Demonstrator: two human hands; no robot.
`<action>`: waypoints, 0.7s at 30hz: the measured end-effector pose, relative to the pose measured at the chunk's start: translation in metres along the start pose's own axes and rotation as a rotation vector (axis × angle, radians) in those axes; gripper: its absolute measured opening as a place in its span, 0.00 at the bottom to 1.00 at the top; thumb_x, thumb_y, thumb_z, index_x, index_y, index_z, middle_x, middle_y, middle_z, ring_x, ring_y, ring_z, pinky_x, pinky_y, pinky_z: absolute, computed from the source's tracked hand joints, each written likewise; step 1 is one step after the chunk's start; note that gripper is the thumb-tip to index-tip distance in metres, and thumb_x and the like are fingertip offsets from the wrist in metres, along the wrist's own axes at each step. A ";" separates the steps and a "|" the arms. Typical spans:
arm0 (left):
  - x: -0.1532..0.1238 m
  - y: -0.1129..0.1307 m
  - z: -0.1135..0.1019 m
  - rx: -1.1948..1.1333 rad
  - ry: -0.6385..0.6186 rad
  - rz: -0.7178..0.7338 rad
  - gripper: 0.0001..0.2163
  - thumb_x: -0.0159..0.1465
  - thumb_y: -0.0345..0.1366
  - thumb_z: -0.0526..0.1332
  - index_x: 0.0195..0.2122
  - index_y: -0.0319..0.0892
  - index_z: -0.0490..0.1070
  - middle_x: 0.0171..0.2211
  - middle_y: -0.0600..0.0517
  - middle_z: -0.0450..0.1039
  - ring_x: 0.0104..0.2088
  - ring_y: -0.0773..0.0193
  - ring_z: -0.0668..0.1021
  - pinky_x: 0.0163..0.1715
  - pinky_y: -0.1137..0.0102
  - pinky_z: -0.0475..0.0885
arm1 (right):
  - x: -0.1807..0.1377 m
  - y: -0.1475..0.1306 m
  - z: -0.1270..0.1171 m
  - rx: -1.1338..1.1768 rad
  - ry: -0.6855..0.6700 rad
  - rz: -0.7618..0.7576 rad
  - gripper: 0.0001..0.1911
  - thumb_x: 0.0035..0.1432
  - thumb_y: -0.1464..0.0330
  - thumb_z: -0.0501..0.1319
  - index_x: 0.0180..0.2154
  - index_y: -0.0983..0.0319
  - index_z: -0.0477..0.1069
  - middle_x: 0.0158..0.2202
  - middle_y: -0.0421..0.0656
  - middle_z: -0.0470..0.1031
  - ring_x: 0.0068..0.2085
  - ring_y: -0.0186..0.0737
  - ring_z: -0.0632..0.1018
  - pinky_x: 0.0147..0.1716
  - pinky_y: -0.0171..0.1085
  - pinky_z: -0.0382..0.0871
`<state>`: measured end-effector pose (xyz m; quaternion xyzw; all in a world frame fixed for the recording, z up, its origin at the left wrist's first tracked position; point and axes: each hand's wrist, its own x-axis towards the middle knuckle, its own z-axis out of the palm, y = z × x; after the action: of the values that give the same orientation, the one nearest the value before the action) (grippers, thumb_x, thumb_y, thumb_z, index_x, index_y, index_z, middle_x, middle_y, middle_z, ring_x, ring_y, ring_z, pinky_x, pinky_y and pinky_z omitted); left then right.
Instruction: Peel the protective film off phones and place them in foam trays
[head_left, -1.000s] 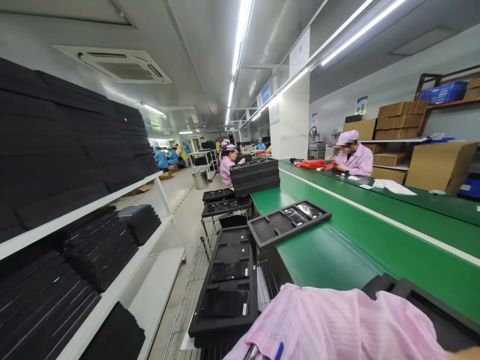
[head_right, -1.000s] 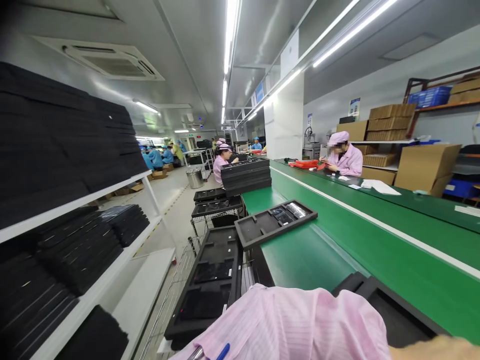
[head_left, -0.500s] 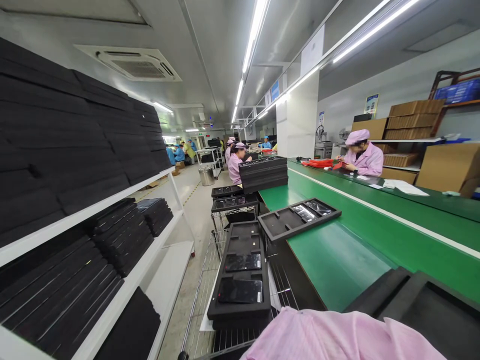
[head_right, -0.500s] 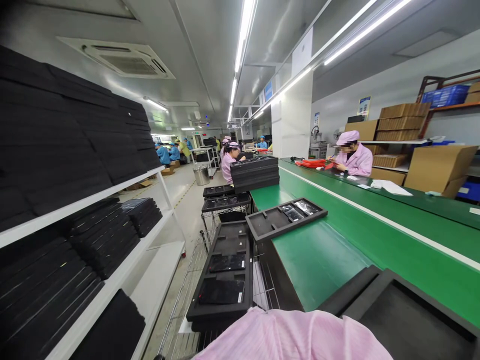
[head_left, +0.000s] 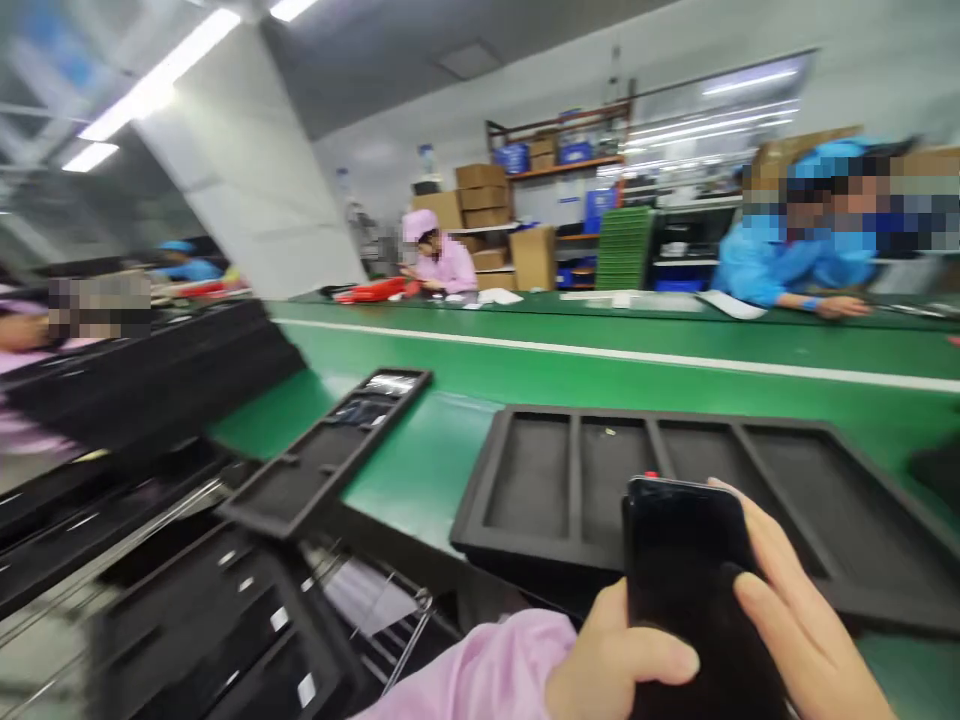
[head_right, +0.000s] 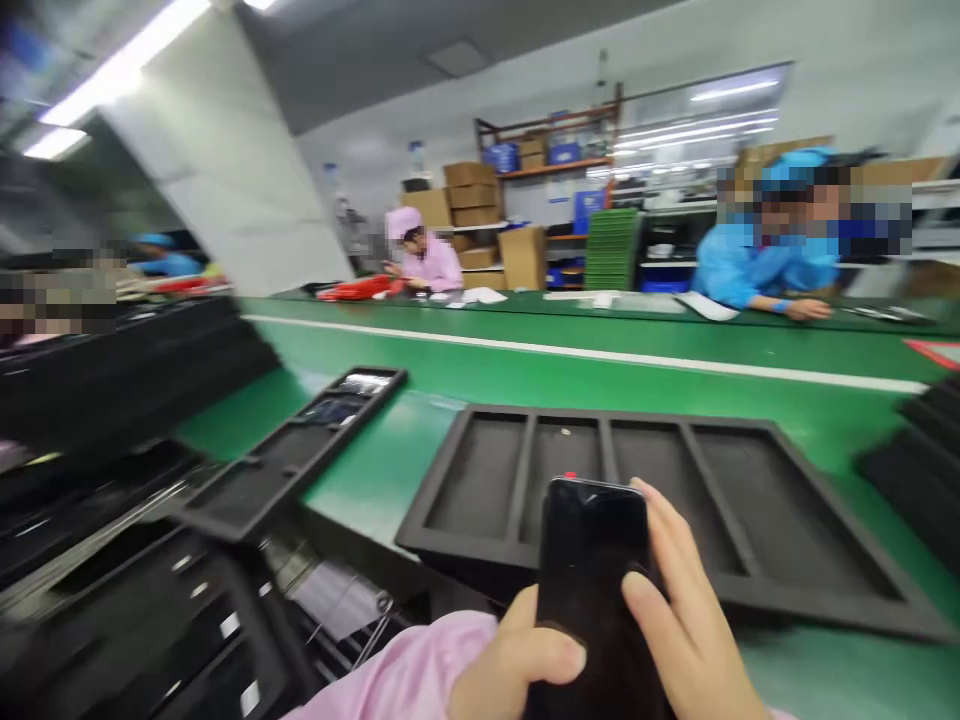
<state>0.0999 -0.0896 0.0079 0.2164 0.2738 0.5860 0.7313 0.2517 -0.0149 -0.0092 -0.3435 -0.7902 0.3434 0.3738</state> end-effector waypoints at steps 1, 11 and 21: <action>-0.002 -0.001 -0.001 0.010 -0.031 -0.027 0.17 0.38 0.29 0.62 0.33 0.34 0.76 0.25 0.48 0.74 0.27 0.60 0.75 0.31 0.68 0.65 | -0.002 -0.006 -0.002 0.007 0.013 0.017 0.20 0.64 0.56 0.48 0.57 0.48 0.57 0.60 0.39 0.56 0.60 0.51 0.59 0.56 0.48 0.62; -0.004 -0.001 0.016 0.156 -0.032 -0.440 0.15 0.38 0.27 0.61 0.30 0.39 0.75 0.25 0.54 0.70 0.28 0.66 0.67 0.30 0.72 0.58 | 0.019 -0.030 -0.043 -0.042 -0.099 0.170 0.08 0.52 0.62 0.59 0.32 0.58 0.74 0.35 0.43 0.75 0.38 0.44 0.75 0.40 0.39 0.71; -0.006 -0.017 -0.007 0.066 -0.008 -0.377 0.18 0.41 0.29 0.64 0.36 0.40 0.74 0.26 0.51 0.73 0.34 0.55 0.74 0.41 0.63 0.63 | -0.033 -0.043 -0.053 -0.250 -0.440 -0.414 0.15 0.61 0.71 0.56 0.48 0.50 0.70 0.38 0.36 0.78 0.38 0.41 0.79 0.44 0.36 0.74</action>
<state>0.1065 -0.0992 -0.0073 0.1874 0.3257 0.4282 0.8219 0.2987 -0.0490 0.0391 -0.1365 -0.9411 0.2263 0.2108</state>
